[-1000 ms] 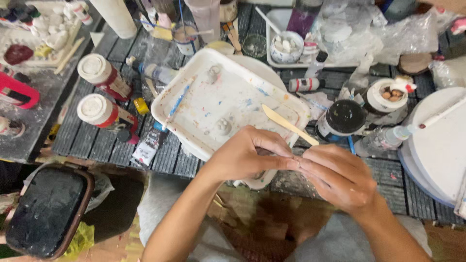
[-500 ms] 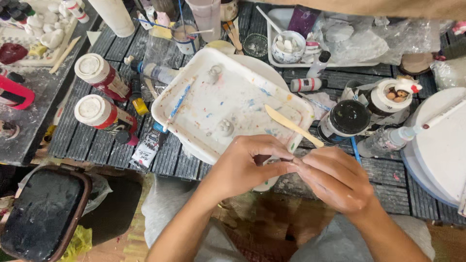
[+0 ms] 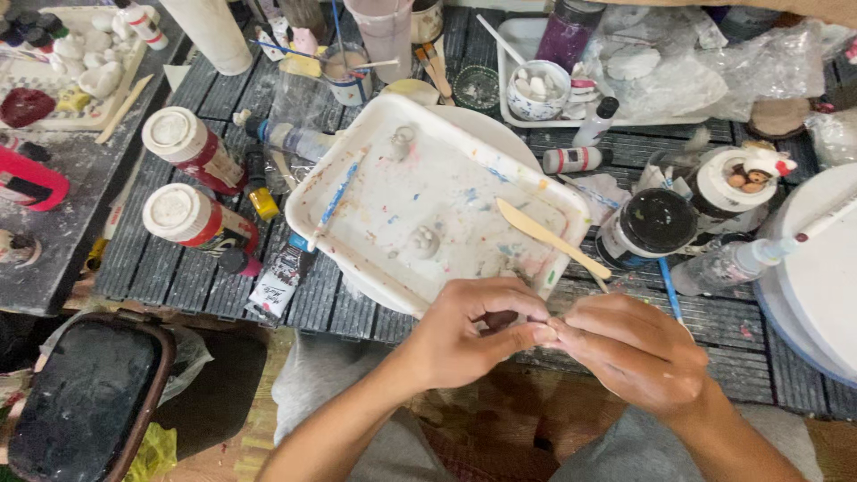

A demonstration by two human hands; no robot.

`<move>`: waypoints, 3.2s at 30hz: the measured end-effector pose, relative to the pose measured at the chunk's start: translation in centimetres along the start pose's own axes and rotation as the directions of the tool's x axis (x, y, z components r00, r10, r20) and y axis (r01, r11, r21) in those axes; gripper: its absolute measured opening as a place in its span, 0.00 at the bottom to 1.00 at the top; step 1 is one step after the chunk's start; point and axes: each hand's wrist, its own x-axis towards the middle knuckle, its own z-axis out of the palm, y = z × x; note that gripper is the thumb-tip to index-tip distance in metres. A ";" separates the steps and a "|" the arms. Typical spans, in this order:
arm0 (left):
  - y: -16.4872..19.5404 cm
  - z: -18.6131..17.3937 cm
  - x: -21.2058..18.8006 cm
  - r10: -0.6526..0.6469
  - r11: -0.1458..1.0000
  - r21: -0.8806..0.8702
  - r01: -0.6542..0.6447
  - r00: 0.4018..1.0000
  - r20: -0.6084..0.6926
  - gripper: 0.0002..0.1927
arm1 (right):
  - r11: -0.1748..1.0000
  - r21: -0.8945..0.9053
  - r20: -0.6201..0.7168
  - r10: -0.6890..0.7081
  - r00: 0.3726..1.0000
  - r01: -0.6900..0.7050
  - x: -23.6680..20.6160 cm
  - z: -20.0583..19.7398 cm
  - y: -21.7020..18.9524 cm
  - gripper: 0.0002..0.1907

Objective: The person shapes a small piece of gray clay into a figurine using a wooden sculpting tool and their fingers. They repeatedly smooth the surface, add small clay pieces, and refine the form on a cluttered workbench.

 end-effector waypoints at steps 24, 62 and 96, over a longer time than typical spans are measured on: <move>-2.5 -1.7 -0.6 -0.268 0.890 -0.346 0.297 0.955 0.129 0.05 | 1.000 -0.011 0.106 -0.025 0.994 0.026 -1.2 0.9 0.3 0.17; -1.7 -1.4 -1.3 -0.333 0.915 -0.234 0.329 0.943 0.023 0.10 | 0.953 0.094 0.008 0.287 0.958 -0.287 -0.2 0.6 0.2 0.12; -1.1 0.3 -2.4 -0.132 0.949 -0.267 0.167 0.981 0.142 0.07 | 0.990 -0.129 0.158 -0.032 0.987 0.053 0.0 -1.8 -3.0 0.25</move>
